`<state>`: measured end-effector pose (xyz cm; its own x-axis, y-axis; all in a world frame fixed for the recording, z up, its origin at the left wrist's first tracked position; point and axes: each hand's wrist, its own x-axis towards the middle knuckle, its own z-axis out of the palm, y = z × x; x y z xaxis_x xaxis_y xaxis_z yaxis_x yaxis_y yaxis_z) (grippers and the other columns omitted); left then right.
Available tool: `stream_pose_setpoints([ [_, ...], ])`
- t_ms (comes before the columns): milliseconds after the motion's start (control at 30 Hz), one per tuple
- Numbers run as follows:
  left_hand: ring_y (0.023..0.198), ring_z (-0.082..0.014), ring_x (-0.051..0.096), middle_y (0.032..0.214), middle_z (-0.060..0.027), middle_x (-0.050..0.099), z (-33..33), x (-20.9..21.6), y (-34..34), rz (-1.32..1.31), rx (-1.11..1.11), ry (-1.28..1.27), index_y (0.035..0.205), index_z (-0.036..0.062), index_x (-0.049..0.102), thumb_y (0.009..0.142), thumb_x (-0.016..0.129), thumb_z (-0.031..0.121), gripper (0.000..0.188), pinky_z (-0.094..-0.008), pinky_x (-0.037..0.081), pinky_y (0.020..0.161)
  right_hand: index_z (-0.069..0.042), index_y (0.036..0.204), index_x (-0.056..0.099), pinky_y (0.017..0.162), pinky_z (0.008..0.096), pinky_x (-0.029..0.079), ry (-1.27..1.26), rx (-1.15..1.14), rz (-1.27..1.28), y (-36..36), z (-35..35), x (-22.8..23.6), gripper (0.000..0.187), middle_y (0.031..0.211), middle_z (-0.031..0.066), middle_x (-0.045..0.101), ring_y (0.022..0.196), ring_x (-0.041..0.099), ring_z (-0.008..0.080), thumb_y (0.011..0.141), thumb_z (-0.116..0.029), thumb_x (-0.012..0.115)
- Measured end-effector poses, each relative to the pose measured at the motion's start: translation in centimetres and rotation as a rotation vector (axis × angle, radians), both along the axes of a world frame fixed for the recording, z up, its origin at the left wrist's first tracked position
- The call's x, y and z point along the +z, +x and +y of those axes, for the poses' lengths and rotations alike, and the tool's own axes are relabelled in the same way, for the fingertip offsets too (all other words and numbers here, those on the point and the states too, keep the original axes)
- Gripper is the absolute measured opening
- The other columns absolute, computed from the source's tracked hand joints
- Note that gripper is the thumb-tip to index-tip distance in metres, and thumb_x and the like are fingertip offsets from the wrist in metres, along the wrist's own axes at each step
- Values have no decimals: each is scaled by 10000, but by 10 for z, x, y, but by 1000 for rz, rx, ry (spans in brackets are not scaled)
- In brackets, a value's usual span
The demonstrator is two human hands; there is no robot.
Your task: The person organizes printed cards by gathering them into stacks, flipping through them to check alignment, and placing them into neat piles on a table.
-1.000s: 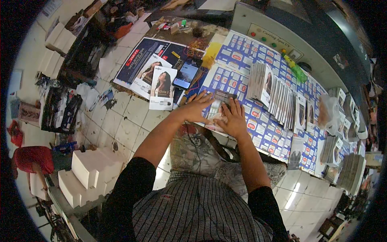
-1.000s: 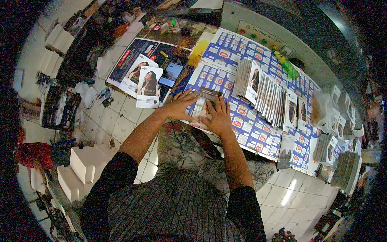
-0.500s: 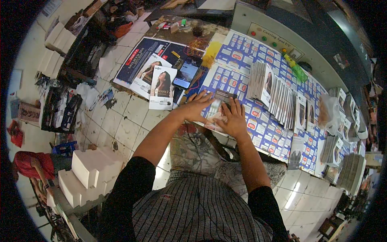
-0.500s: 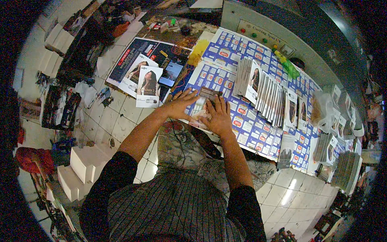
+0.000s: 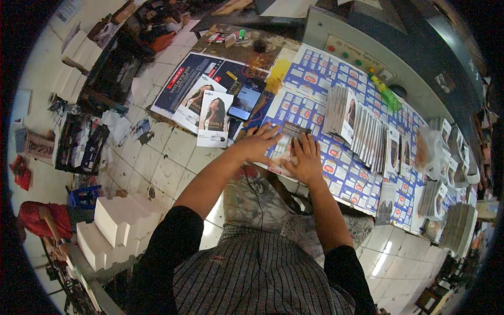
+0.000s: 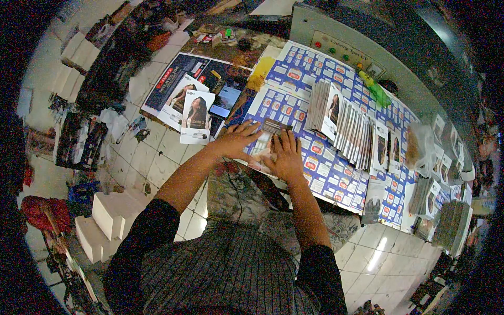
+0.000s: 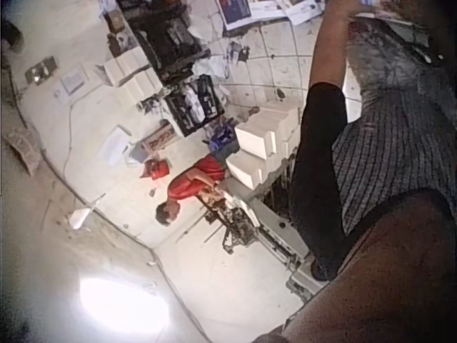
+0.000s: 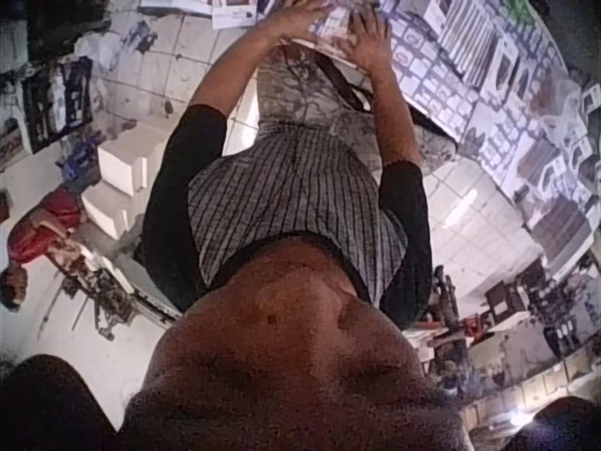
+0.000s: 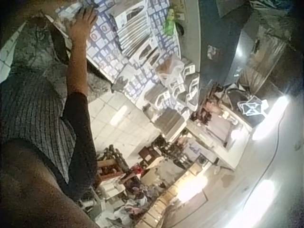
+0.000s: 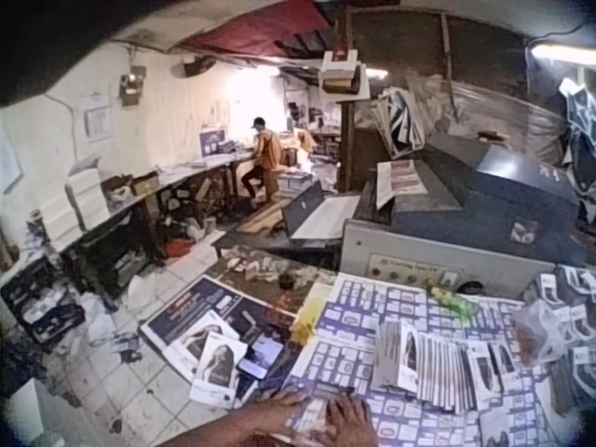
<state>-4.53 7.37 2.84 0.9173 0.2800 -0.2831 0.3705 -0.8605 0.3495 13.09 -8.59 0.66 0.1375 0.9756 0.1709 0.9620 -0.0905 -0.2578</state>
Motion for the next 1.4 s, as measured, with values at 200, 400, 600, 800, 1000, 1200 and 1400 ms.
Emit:
stream_pose_setpoints([
  [200,1480,-328,93,1608,-125,136,-3,7,7,12,-31,56,1507,95,272,663,788,521,1077,-580,176,1114,-26,1387,457,1137,565,183,14,-9,8,2,-1,0,798,1500,202,331,1425,231,378,820,-572,595],
  [400,1465,-316,172,1604,-122,157,3,-1,13,29,-102,140,1492,53,280,627,762,631,1147,-589,225,1100,-16,1387,451,1119,586,207,178,-244,262,26,-31,-9,691,1488,208,353,1409,255,395,872,-455,592],
  [600,1413,-361,268,1565,-144,251,-6,21,22,97,-85,182,1494,165,310,565,824,581,1141,-616,262,1046,-29,1312,495,983,554,372,99,-629,-165,77,-115,-12,580,1268,222,508,1183,451,440,801,-207,705],
  [800,1411,-409,242,1571,-165,205,-10,15,40,243,-116,210,1515,315,264,583,818,588,1118,-697,247,1020,-33,1227,549,875,478,445,8,-432,90,73,-116,0,561,1149,178,577,1102,517,383,772,-291,751],
  [1000,1430,-404,194,1587,-152,143,-14,31,44,296,-71,144,1522,333,227,595,838,549,1131,-714,262,1018,-105,1212,591,717,430,469,76,-91,55,16,-79,19,392,947,70,612,880,596,272,822,-142,604],
  [1200,1434,-417,172,1590,-165,115,-13,29,45,296,-80,144,1529,330,197,619,850,485,1130,-717,251,1038,-202,1289,580,757,402,438,126,-179,-111,28,-35,17,462,926,46,603,916,568,238,832,-146,540],
  [1400,1432,-435,162,1591,-169,94,-16,30,51,317,-95,151,1533,327,175,609,866,450,1161,-707,288,1033,-239,1348,533,758,419,437,189,-389,-215,56,0,7,521,972,39,620,923,571,250,836,-141,541],
])
